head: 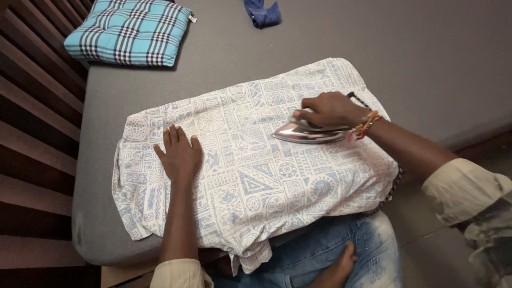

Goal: The person irons a white patterned shirt laid out on a low table. They use an electric iron in their right hand to smooth the fabric while holding it in place with their left hand. The person is seated on the floor during the task.

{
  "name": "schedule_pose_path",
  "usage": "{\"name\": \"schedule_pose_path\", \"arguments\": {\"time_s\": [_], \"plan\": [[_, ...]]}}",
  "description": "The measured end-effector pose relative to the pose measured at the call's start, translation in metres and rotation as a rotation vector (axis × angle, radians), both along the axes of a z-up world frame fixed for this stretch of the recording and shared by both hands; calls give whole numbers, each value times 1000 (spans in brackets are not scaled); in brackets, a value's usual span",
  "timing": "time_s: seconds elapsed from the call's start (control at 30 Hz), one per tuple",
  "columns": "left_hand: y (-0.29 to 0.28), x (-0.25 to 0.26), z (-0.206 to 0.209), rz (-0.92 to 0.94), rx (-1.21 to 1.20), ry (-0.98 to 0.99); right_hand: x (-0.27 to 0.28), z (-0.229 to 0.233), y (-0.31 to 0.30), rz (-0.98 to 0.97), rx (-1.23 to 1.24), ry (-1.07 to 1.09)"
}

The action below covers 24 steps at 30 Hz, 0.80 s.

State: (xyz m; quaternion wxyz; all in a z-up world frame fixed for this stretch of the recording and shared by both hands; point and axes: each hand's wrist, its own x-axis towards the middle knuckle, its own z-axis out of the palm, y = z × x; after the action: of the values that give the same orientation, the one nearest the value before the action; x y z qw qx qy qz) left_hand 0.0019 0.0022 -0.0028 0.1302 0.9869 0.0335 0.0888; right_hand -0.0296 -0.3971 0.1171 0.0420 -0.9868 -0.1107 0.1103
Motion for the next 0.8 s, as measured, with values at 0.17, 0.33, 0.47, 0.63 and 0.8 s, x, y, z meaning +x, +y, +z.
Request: {"name": "schedule_pose_path", "arguments": {"time_s": [0.17,0.33,0.47,0.63,0.8], "plan": [[-1,0,3,4,-8,8,9,-1,38,44,95,50],[0,0,1,9,-6,10,19,-6,80,15,90,54],[1,2,-2,3,-11,4,21,0,112,-31,86,16],[0,1,-1,7,-16,2,16,3,145,-84,139,-154],[-1,0,2,12,-10,-2,26,-1,161,-47,153,-322]]}}
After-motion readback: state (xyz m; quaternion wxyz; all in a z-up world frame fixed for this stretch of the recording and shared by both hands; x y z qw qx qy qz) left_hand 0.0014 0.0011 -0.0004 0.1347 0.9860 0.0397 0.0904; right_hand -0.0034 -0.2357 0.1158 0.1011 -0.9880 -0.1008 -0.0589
